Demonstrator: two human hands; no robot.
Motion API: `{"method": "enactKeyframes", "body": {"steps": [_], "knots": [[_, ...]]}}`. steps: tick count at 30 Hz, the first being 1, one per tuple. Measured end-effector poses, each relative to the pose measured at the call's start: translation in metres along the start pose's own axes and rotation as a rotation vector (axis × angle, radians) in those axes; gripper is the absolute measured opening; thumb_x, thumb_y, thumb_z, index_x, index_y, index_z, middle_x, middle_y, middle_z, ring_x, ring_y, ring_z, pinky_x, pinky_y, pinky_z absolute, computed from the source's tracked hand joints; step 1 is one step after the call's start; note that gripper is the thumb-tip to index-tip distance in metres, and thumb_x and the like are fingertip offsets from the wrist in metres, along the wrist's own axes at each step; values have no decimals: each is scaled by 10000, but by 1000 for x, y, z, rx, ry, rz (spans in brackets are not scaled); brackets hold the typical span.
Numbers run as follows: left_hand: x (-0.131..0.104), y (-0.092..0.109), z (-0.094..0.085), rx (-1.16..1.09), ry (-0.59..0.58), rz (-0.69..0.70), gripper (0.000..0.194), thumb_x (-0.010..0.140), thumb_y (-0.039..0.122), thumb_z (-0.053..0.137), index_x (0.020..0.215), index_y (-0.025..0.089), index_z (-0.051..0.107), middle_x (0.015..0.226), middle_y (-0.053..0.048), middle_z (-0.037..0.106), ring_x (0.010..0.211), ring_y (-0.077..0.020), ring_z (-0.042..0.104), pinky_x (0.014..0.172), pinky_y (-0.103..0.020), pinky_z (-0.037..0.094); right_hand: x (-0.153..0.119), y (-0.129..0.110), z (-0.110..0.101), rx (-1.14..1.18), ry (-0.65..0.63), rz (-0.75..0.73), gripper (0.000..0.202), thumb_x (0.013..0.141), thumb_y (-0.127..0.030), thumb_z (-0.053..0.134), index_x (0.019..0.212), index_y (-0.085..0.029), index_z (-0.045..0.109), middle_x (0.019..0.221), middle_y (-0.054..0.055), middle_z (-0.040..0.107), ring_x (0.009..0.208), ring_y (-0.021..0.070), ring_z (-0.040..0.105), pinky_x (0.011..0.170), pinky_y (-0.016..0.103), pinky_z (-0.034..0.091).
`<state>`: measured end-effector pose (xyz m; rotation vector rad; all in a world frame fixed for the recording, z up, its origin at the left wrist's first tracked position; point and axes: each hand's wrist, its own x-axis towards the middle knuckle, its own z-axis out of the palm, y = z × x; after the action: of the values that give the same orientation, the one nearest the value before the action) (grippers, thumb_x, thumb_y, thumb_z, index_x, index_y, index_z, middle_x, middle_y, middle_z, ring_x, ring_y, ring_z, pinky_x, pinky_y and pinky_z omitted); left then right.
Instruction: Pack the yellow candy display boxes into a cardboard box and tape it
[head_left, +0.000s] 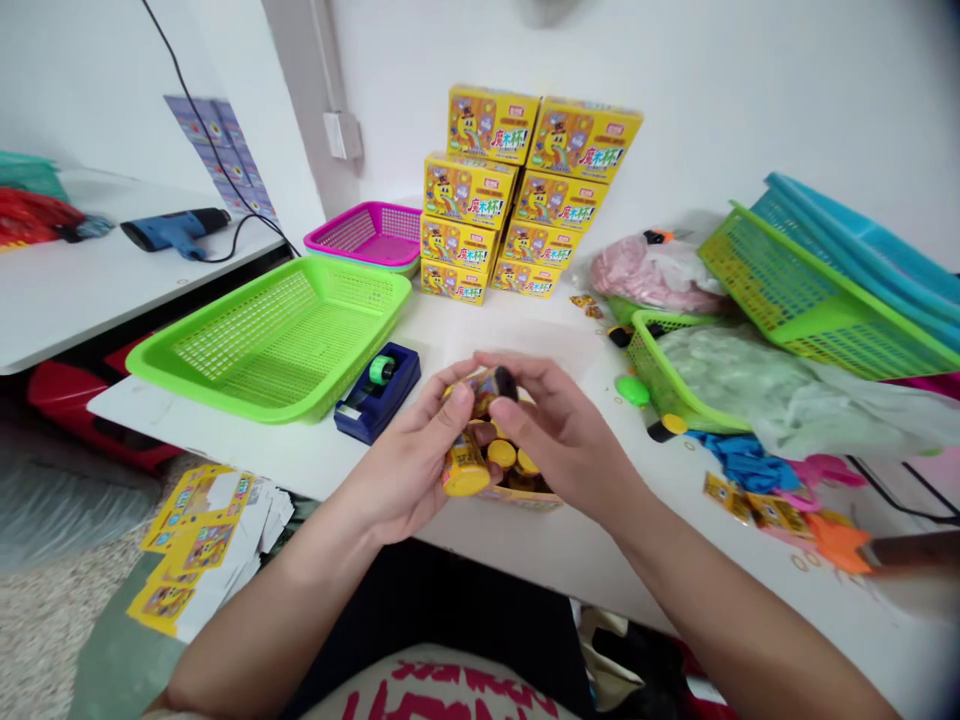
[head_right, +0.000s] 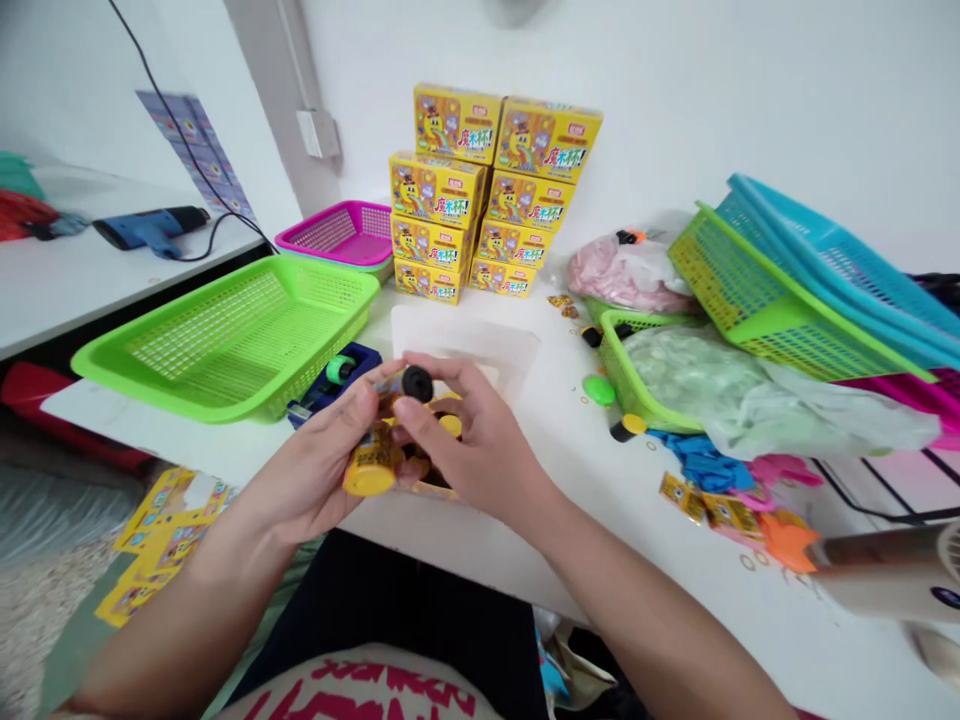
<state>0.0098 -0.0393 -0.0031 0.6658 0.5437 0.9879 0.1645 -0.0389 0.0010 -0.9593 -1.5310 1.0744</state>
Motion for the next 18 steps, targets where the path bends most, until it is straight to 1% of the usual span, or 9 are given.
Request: {"method": "enactKeyframes", "body": {"steps": [2,4,6,8,9,11,14,16,18], "knots": [[2,2,-3,6,56,74,525,788,395,772,1215,300,481,954,14,627,681,-105,630,559,-225,571,1,0,-5,24,119,-44,355,856,-491,666,1056,-256,491,1242,64,623,1040,185,650,887,386,577],[4,5,-7,54,81,179,427,799,439,748,1118,289,505,889,27,608,631,-104,612,477,-195,534,0,-2,-12,-9,178,-57,387,815,-498,710,1018,-256,487,1125,47,660,1001,188,665,892,404,578],[4,10,-13,107,85,267,348,811,497,711,940,227,536,766,27,557,563,-99,572,400,-161,470,-3,-2,-20,-83,145,-36,412,755,-489,767,979,-247,521,1011,34,665,955,194,672,864,397,592],[2,17,-20,121,106,311,377,804,515,709,796,189,519,725,20,515,557,-91,547,391,-152,451,-7,0,-23,-151,71,-26,381,740,-465,781,960,-234,574,970,36,649,930,191,669,836,375,600],[-1,20,-24,134,113,309,371,776,479,749,779,186,522,752,14,522,596,-94,559,424,-158,476,-9,3,-24,-185,31,-25,354,751,-449,772,967,-229,600,979,43,640,918,187,666,817,361,604],[-7,26,-32,232,84,272,374,658,308,867,836,200,556,862,2,557,727,-112,599,551,-187,546,-12,8,-23,-250,-30,-16,314,780,-408,746,1008,-224,633,1031,62,625,894,174,661,763,328,605],[-14,28,-42,512,-37,269,495,549,68,884,902,229,577,970,-7,575,881,-140,615,711,-226,569,-13,16,-20,-261,-37,50,325,790,-387,728,1043,-227,600,1027,59,629,833,161,661,669,289,592],[-16,26,-45,697,-105,376,391,602,82,857,857,211,591,960,-25,587,897,-151,609,725,-224,547,-12,19,-21,-234,3,94,342,770,-414,747,995,-225,572,924,33,641,781,158,657,645,286,584],[-13,23,-46,859,-136,499,293,667,147,839,875,203,640,944,-44,614,889,-161,608,737,-228,524,-11,20,-23,-258,37,78,343,745,-431,770,939,-217,586,879,25,643,778,163,653,677,299,589]]}}
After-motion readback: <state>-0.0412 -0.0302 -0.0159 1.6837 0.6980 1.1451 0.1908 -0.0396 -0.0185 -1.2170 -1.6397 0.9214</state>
